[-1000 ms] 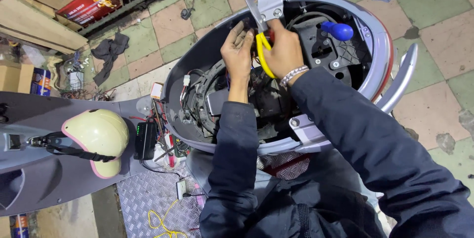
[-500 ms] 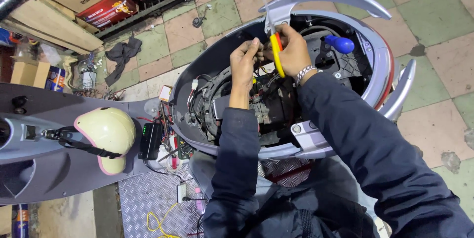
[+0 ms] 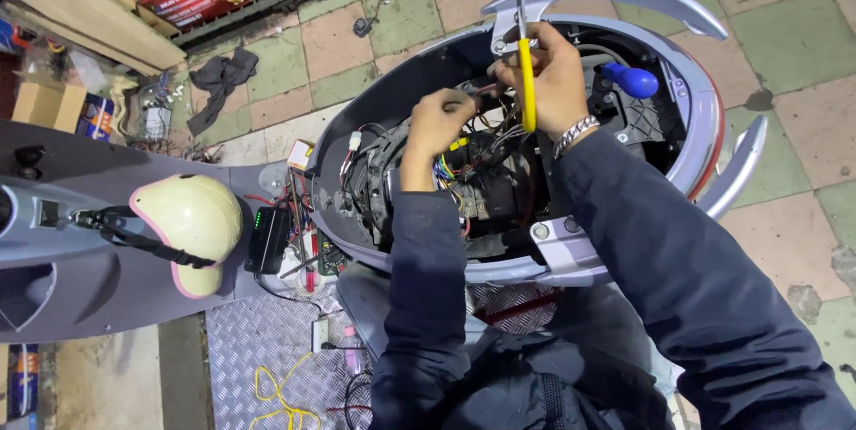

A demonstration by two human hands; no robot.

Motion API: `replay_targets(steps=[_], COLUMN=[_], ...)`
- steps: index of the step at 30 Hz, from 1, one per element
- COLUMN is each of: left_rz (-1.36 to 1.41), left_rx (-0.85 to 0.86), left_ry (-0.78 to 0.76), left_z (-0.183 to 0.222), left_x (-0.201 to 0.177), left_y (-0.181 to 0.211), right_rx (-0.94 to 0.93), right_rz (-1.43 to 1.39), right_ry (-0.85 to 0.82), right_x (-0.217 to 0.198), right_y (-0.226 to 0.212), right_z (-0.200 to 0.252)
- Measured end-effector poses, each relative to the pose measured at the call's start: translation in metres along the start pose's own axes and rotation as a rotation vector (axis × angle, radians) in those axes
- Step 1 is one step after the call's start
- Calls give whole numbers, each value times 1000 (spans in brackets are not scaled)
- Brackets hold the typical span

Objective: Organizing and connecting the electrical wiring harness inside a motorcycle using hands and scissors.

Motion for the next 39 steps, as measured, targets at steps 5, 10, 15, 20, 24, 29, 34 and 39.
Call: replay_targets(steps=[5, 10, 15, 20, 24, 29, 34, 39], left_rz=[-413, -292, -322, -297, -315, -235, -428, -486], left_rx=[104, 87, 56, 96, 96, 129, 268, 353], left_ry=[54, 178, 381, 196, -200, -371, -229, -109], left_z=[-13, 6, 6, -36, -85, -74, -97, -80], left_x=[30, 8, 4, 14, 32, 13, 29, 26], left_y=[-2, 14, 19, 17, 2, 18, 10, 10], right_rx=[-49, -11, 56, 29, 33, 59, 68, 74], right_rz=[10, 3, 25, 32, 45, 11, 10, 22], right_ry=[1, 55, 74, 83, 107, 117, 84, 58], right_x=[-3, -12, -13, -18, -31, -24, -16, -10], right_y=[-10, 5, -4, 8, 33, 24, 13, 8], right_z=[-1, -1, 2, 1, -4, -6, -3, 0])
Point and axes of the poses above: each hand's wrist, its own z-axis away from the middle knuckle, its own x-axis out of the palm, y = z × x, the point moved 7 cm from there along -z, towards the middle knuckle, and after that the axes turned 14 degrees about -x, right-handed, at the moved point
